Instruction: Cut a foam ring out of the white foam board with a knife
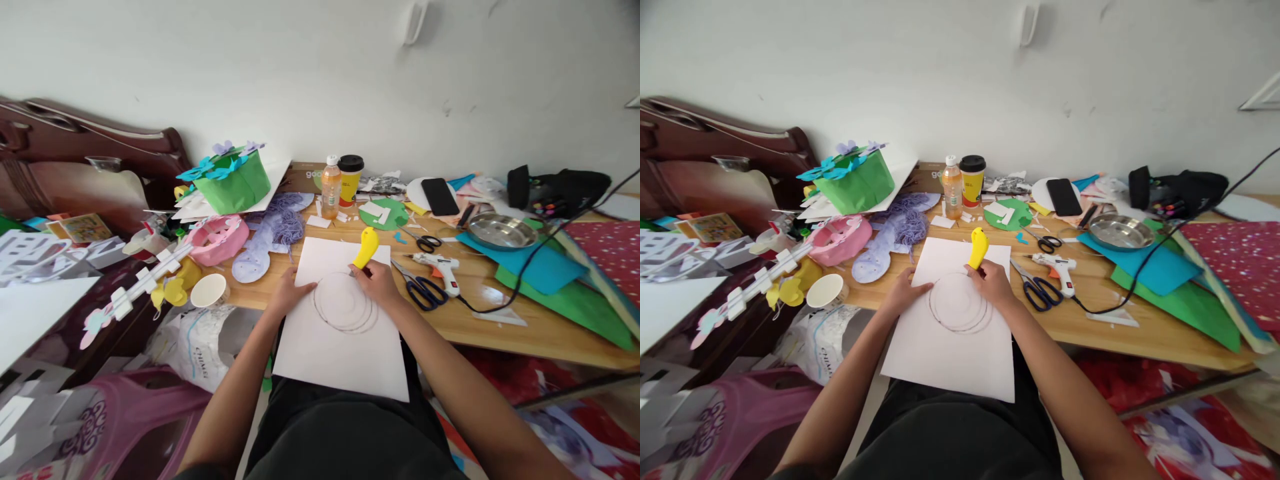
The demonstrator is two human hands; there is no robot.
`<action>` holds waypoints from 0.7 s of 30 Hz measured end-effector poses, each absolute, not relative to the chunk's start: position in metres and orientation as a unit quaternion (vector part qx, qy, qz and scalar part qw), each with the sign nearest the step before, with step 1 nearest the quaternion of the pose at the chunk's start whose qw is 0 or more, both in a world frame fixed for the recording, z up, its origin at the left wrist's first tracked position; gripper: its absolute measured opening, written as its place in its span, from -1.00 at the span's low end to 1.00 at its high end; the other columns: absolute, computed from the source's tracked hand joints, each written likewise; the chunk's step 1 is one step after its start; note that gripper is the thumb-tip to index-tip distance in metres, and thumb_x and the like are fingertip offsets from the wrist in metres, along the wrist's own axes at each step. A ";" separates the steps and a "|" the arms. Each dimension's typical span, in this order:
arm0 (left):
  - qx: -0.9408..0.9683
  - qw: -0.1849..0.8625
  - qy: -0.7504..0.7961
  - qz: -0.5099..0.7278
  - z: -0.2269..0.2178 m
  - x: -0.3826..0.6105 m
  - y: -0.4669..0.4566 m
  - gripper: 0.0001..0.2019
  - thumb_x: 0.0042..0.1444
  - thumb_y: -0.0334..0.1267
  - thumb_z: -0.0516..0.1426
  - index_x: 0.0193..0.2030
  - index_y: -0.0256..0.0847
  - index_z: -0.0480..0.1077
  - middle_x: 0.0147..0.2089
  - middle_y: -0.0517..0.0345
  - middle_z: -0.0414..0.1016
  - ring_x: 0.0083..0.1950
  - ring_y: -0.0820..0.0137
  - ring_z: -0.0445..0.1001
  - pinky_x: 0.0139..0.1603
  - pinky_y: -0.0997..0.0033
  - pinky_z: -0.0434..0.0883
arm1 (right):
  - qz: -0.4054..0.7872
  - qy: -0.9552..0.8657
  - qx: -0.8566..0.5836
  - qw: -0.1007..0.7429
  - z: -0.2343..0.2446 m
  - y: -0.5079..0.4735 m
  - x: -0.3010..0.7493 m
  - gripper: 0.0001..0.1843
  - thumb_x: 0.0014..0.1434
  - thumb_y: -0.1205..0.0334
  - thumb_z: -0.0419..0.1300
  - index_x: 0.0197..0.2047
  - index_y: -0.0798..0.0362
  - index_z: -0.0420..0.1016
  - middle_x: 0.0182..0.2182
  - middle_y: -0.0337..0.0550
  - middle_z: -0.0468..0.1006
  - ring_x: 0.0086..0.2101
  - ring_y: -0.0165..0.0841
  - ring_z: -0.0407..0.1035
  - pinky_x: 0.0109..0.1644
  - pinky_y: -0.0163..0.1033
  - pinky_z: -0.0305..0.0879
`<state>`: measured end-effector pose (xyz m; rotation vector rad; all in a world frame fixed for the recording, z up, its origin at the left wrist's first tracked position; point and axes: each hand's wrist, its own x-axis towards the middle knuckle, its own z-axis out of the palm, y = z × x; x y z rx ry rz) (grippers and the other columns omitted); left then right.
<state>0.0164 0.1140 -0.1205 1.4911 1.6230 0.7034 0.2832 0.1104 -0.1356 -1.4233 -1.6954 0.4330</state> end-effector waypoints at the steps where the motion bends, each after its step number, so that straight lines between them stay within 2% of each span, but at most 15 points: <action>1: 0.590 0.403 0.641 0.279 -0.120 0.016 0.114 -0.34 -0.05 -0.01 0.42 0.16 -0.22 0.40 0.03 -0.11 0.63 0.03 0.05 0.60 0.05 0.16 0.49 | 0.179 -0.682 -0.567 0.425 -0.136 0.111 0.283 -0.56 0.25 -0.14 0.15 -0.52 -0.02 0.29 -0.60 -0.20 0.41 -0.53 -0.35 0.22 -0.40 -0.23 0.13; 8: 0.588 0.403 0.645 0.277 -0.119 0.017 0.113 -0.32 -0.07 -0.04 0.44 0.16 -0.23 0.40 0.03 -0.13 0.63 0.03 0.03 0.60 0.04 0.14 0.51 | 0.216 -0.697 -0.550 0.406 -0.136 0.118 0.280 -0.64 0.23 -0.07 0.17 -0.46 0.01 0.39 -0.57 -0.19 0.46 -0.54 -0.34 0.28 -0.42 -0.24 0.15; 15: 0.573 0.443 0.620 0.302 -0.122 0.015 0.115 -0.35 -0.05 -0.08 0.43 0.15 -0.26 0.38 0.02 -0.13 0.62 0.08 0.04 0.58 0.08 0.12 0.49 | 0.201 -0.653 -0.578 0.446 -0.132 0.113 0.288 -0.59 0.24 -0.12 0.15 -0.48 0.00 0.36 -0.60 -0.18 0.44 -0.55 -0.34 0.26 -0.44 -0.24 0.13; 21: 0.586 0.444 0.614 0.286 -0.123 0.006 0.117 -0.32 -0.04 0.00 0.41 0.15 -0.25 0.34 0.04 -0.13 0.59 0.08 0.04 0.58 0.04 0.12 0.50 | 0.203 -0.648 -0.577 0.453 -0.129 0.105 0.292 -0.56 0.20 -0.14 0.21 -0.53 0.00 0.35 -0.63 -0.20 0.43 -0.56 -0.34 0.27 -0.45 -0.24 0.13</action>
